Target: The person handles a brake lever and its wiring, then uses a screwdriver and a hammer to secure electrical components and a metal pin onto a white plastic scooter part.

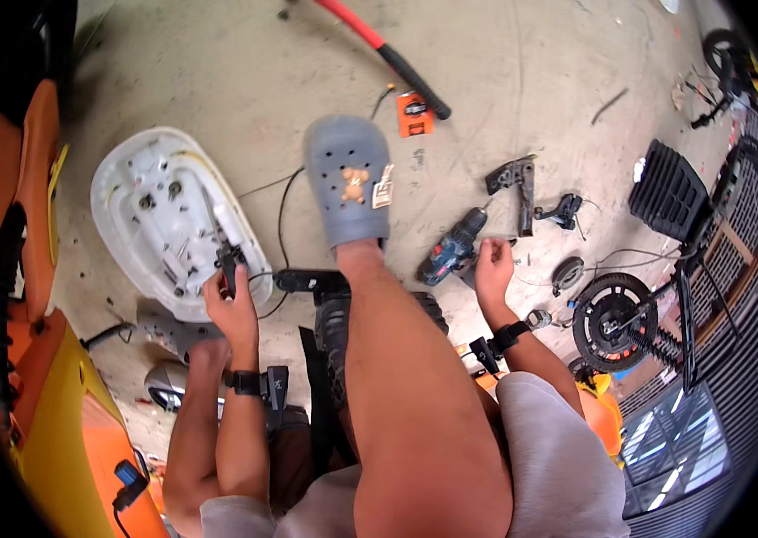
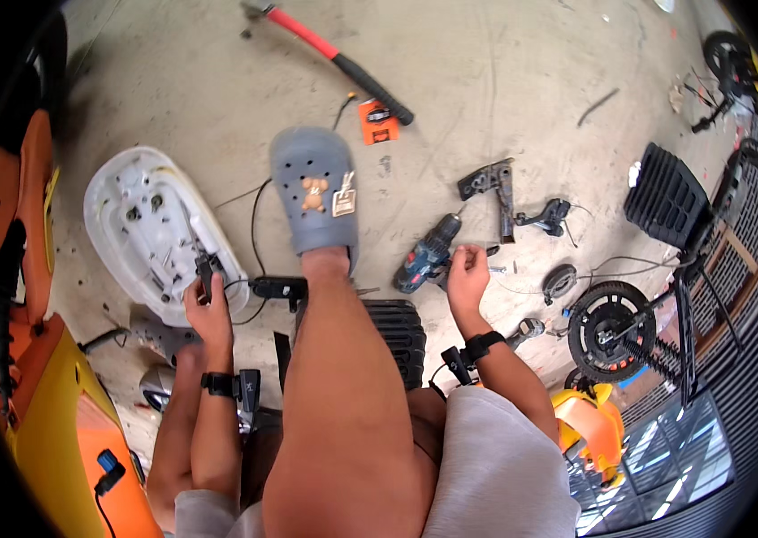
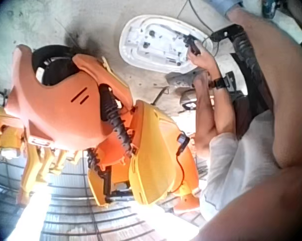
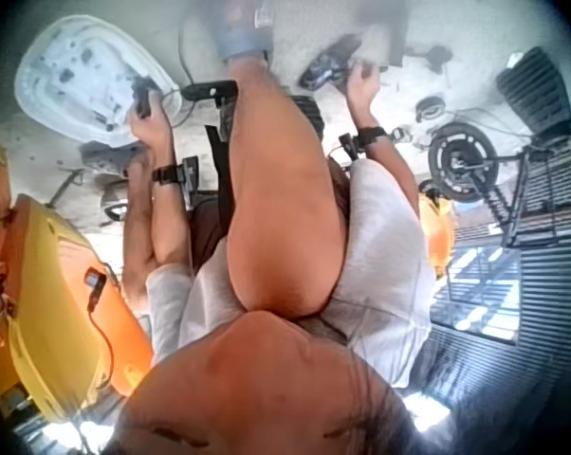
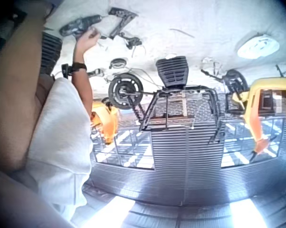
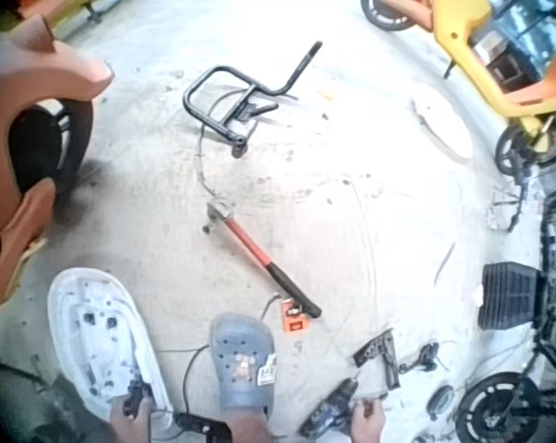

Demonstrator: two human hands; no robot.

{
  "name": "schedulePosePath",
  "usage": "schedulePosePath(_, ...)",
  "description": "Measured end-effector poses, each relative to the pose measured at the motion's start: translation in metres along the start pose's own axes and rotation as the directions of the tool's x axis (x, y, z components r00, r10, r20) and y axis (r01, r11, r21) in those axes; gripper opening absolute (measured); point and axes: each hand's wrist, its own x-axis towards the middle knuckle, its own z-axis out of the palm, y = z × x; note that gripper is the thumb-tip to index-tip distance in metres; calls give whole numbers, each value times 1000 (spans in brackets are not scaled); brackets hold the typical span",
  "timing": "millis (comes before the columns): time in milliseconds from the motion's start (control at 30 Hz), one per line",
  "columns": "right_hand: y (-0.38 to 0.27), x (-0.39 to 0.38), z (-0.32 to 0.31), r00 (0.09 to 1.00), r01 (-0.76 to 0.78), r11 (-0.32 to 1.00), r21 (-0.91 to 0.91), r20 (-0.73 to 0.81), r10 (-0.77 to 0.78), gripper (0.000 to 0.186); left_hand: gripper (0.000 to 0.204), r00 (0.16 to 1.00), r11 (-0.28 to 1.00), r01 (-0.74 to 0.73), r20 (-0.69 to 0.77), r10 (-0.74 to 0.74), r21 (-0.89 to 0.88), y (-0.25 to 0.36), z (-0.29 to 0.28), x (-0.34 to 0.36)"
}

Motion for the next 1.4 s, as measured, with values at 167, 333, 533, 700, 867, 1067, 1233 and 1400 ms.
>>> schedulePosePath(167, -15, 2, 17, 980, 196, 980, 30, 43, -197, 18, 36, 958, 985, 164, -230, -172, -51, -5, -15, -10)
schedulePosePath(333, -35, -6, 43, 967, 169, 969, 178, 159, -198, 14, 36, 900, 923, 357, -212, -382, -145, -25, -27, -13)
schedulePosePath(533, -42, -4, 46, 970, 176, 976, 130, 143, -194, 17, 36, 911, 950, 313, -287, -295, 18, -31, -22, -9)
schedulePosePath(700, -36, 2, 39, 968, 159, 984, 79, 184, -171, 17, 35, 906, 925, -114, -344, 247, 364, -2, -18, 0)
schedulePosePath(867, -30, 10, 38, 961, 166, 985, 48, 215, -173, 17, 29, 949, 998, 48, -313, -31, 45, 13, -15, 17)
schedulePosePath(1067, -26, 16, 39, 967, 141, 988, 61, 206, -150, 16, 29, 943, 953, -84, -286, 170, 290, -6, -30, 39)
schedulePosePath(1233, -29, 14, 41, 973, 120, 990, 78, 190, -133, 15, 20, 960, 998, -15, -279, 33, 65, -12, -39, 66)
schedulePosePath(1400, -37, 12, 42, 969, 141, 988, 69, 197, -152, 15, 21, 981, 951, -190, 15, 192, 244, -27, -49, 88)
